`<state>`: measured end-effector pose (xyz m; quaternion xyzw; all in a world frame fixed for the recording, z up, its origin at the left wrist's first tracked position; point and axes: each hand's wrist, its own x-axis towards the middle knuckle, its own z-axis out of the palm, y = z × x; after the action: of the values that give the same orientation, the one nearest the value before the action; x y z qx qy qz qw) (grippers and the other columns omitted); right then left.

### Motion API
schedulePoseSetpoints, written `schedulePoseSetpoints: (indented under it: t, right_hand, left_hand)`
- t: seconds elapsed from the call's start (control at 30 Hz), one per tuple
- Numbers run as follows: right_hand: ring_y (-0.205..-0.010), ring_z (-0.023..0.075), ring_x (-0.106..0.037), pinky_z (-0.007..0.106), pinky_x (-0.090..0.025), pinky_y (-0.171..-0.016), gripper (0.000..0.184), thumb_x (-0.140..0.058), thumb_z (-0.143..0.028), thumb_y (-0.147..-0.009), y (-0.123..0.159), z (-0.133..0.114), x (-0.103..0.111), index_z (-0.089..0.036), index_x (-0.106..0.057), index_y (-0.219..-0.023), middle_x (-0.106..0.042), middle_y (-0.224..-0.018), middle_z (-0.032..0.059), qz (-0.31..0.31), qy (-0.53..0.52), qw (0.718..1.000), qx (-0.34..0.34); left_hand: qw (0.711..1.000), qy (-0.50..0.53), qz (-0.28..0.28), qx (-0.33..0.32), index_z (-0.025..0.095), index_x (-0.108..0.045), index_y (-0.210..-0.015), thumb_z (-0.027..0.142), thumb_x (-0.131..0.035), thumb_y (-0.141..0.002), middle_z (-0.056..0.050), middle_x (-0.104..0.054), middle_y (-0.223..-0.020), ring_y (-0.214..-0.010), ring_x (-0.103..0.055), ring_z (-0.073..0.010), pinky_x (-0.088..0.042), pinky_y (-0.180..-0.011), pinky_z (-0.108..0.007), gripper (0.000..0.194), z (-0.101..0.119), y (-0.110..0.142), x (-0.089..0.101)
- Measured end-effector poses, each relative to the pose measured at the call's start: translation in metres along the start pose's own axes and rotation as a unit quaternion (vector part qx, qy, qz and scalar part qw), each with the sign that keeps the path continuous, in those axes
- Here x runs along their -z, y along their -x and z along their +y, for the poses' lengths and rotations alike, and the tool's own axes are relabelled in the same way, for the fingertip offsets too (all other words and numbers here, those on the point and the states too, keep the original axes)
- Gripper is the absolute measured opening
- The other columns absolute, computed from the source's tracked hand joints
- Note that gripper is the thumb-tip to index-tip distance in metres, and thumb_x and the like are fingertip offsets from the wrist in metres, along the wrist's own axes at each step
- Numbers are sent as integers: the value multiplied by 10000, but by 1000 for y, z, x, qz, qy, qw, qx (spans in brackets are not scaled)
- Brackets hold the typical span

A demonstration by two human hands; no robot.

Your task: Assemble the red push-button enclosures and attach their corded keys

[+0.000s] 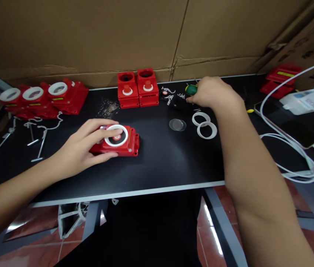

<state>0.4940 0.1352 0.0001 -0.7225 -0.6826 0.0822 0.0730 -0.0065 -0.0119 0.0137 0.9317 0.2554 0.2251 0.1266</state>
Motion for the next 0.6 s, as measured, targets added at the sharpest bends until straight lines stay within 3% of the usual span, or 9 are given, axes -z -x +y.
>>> schedulePoseSetpoints:
  t: [0.07, 0.2, 0.27, 0.3, 0.4, 0.6]
  right_hand:
    - [-1398, 338, -829, 567, -749, -1174, 516, -890, -486, -1191, 5, -20, 3, -190, -783, -1600, -791, -1623, 169, -32, 42, 997, -52]
    - [-1398, 339, -829, 571, -748, -1180, 533, -902, -486, -1182, 23, -57, 16, -180, -781, -1600, -789, -1624, 177, -63, 103, 987, -104]
    - [-1388, 352, -830, 561, -727, -1186, 514, -891, -498, -1192, 33, -69, 24, -128, -810, -1539, -816, -1566, 212, -73, 111, 985, -107]
    - [-1386, 381, -826, 549, -694, -1177, 523, -872, -507, -1208, 38, -73, 29, -54, -838, -1467, -835, -1503, 277, -76, 111, 986, -103]
    - [-1337, 411, -826, 529, -607, -1063, 567, -886, -494, -1204, 49, -80, 38, 62, -879, -1318, -860, -1362, 380, -79, 114, 985, -101]
    - [-1111, 285, -825, 481, -511, -857, 436, -945, -334, -1120, 55, -85, 37, 87, -919, -1229, -899, -1252, 323, -58, 107, 989, -85]
  left_hand:
    - [999, -28, 7, 30, 286, -685, -1744, 310, -770, -1259, -206, -679, -1782, -1644, -695, -393, -606, -1393, -600, 493, -5, 1, 0]
    - [996, -36, -5, 80, 283, -674, -1790, 349, -707, -1281, -206, -640, -1813, -1694, -635, -425, -561, -1432, -670, 514, -14, 0, 2]
    - [996, -22, -12, 91, 278, -677, -1789, 396, -699, -1284, -198, -649, -1798, -1665, -659, -412, -569, -1427, -652, 519, -17, -1, 4]
    - [995, -16, -16, 96, 281, -681, -1785, 418, -704, -1281, -193, -650, -1794, -1653, -670, -405, -573, -1425, -641, 523, -18, -1, 4]
    - [995, -8, -15, 100, 292, -687, -1783, 460, -749, -1259, -183, -656, -1783, -1636, -692, -395, -586, -1414, -615, 554, -20, -2, 6]
    - [997, -16, 8, 74, 302, -732, -1751, 479, -808, -1248, -153, -737, -1672, -1511, -780, -353, -665, -1306, -504, 538, -25, -1, 10]
